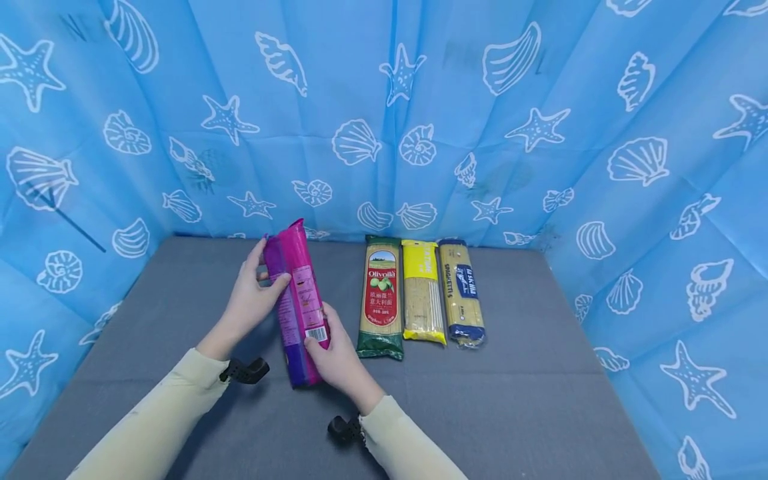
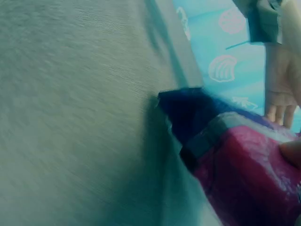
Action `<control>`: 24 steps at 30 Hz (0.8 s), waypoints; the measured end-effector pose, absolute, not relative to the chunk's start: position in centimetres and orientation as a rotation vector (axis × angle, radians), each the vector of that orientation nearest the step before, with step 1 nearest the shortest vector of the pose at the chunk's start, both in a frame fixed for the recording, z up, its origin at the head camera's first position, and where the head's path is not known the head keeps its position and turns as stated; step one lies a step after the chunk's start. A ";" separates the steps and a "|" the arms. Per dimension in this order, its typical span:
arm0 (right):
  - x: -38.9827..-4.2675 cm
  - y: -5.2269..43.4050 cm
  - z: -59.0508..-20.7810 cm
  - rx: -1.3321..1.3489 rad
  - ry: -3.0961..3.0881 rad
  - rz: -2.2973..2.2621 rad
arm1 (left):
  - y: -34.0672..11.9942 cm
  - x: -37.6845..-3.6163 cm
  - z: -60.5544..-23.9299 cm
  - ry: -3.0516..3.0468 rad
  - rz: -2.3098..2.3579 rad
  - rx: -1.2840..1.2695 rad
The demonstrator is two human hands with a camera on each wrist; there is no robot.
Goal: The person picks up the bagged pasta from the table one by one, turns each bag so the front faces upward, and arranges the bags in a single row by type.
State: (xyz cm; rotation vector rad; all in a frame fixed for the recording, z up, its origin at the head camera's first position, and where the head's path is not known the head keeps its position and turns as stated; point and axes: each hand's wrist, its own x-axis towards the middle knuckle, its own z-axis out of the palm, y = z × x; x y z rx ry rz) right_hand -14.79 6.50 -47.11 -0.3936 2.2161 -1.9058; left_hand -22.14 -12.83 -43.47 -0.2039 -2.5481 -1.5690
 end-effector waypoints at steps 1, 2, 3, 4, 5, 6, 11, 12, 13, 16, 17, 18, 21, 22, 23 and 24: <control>-14.9 6.7 -47.1 -0.396 2.250 -1.884 | -12.6 -22.0 -43.4 -2.552 -1.570 -0.213; -15.1 6.9 -47.1 -0.396 2.280 -1.866 | -12.5 -21.8 -43.4 -2.553 -1.569 -0.227; -15.2 7.1 -46.9 -0.396 2.305 -1.853 | -12.3 -21.6 -43.4 -2.556 -1.569 -0.238; -15.3 7.3 -46.7 -0.401 2.331 -1.839 | -12.1 -21.4 -43.4 -2.557 -1.575 -0.252; -15.4 7.5 -46.4 -0.402 2.359 -1.822 | -11.9 -21.2 -43.3 -2.558 -1.582 -0.267; -15.5 7.6 -46.1 -0.407 2.399 -1.802 | -11.7 -21.1 -43.3 -2.557 -1.590 -0.287; -15.8 8.2 -44.6 -0.489 2.773 -1.539 | -10.8 -20.5 -42.6 -2.531 -1.731 -0.351; -15.8 8.2 -44.4 -0.517 2.888 -1.430 | -10.7 -20.3 -42.4 -2.518 -1.791 -0.355; -15.8 8.2 -44.2 -0.546 3.000 -1.306 | -10.5 -20.3 -42.3 -2.490 -1.871 -0.353; -15.7 8.0 -43.7 -0.621 3.293 -0.883 | -10.0 -20.0 -41.6 -2.354 -2.165 -0.320; -15.7 7.9 -43.7 -0.649 3.359 -0.761 | -9.8 -19.9 -41.4 -2.306 -2.250 -0.292; -15.6 7.8 -43.7 -0.672 3.409 -0.652 | -9.7 -19.9 -41.3 -2.257 -2.326 -0.259; -15.3 7.4 -44.1 -0.720 3.484 -0.463 | -9.3 -19.7 -40.9 -2.166 -2.463 -0.121; -15.1 7.2 -44.3 -0.727 3.493 -0.439 | -9.2 -19.7 -40.9 -2.157 -2.480 -0.071; -15.0 7.1 -44.5 -0.730 3.496 -0.432 | -9.2 -19.6 -40.9 -2.152 -2.490 -0.018; -14.9 7.0 -44.7 -0.729 3.498 -0.432 | -9.1 -19.6 -40.9 -2.150 -2.494 0.028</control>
